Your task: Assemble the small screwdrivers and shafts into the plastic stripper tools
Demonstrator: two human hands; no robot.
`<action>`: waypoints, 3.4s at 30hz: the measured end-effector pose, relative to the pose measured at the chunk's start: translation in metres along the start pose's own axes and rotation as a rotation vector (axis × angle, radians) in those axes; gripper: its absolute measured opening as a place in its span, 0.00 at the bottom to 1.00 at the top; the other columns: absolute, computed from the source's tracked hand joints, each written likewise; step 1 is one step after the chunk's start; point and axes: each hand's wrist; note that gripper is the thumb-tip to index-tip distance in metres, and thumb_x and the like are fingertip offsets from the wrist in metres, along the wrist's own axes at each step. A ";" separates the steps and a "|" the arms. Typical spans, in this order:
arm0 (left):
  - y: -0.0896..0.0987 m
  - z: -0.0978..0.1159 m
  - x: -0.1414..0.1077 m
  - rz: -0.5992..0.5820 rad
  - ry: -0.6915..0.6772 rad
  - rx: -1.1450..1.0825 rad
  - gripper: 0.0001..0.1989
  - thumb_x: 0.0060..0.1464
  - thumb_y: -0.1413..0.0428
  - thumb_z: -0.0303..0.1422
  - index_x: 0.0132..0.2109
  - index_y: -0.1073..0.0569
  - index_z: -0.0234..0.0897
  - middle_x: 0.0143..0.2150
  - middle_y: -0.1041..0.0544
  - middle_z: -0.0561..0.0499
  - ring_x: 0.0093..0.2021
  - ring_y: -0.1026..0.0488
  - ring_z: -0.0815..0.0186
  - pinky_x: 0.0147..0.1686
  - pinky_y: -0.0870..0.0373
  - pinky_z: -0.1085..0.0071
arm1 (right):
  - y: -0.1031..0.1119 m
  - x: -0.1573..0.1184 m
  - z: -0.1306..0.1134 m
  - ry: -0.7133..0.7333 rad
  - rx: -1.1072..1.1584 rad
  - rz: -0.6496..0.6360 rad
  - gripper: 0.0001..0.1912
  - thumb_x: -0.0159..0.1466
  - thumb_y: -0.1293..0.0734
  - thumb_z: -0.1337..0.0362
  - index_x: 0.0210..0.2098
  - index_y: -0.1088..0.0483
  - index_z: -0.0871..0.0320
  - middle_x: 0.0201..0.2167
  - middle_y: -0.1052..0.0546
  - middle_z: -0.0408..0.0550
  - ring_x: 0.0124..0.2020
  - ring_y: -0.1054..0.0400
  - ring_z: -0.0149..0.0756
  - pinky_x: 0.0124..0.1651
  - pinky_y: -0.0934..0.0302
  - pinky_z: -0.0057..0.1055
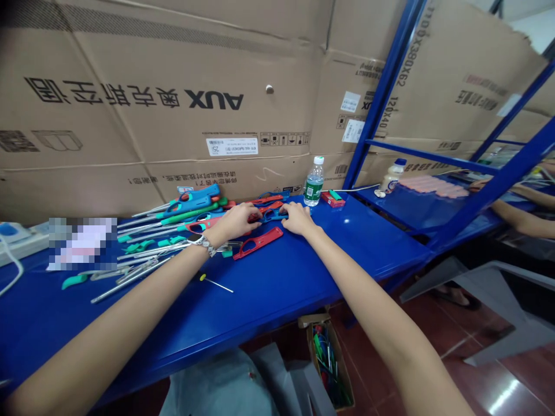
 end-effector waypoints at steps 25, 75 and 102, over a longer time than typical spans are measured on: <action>0.023 0.001 -0.017 0.000 -0.049 0.179 0.03 0.61 0.43 0.28 0.41 0.24 0.36 0.45 0.23 0.42 0.49 0.25 0.52 0.50 0.28 0.59 | -0.006 -0.026 -0.029 0.262 0.574 0.506 0.14 0.70 0.38 0.61 0.50 0.24 0.54 0.47 0.20 0.52 0.49 0.26 0.42 0.57 0.34 0.43; 0.075 -0.045 -0.278 0.288 -0.010 -0.105 0.06 0.68 0.45 0.33 0.48 0.25 0.40 0.50 0.25 0.47 0.48 0.22 0.62 0.48 0.22 0.63 | -0.030 -0.068 -0.181 0.658 0.413 -0.108 0.16 0.64 0.27 0.61 0.51 0.25 0.51 0.52 0.23 0.52 0.58 0.32 0.51 0.61 0.41 0.54; 0.067 -0.087 -0.177 0.473 0.204 -0.168 0.14 0.69 0.49 0.38 0.45 0.22 0.36 0.49 0.20 0.43 0.53 0.25 0.55 0.57 0.31 0.54 | -0.023 -0.026 -0.167 0.761 0.269 0.093 0.04 0.65 0.32 0.69 0.40 0.29 0.56 0.43 0.20 0.48 0.47 0.28 0.42 0.52 0.45 0.40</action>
Point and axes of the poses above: each hand's wrist, its own x-axis towards the middle knuckle, its own y-axis out of the back of the hand, z = x × y
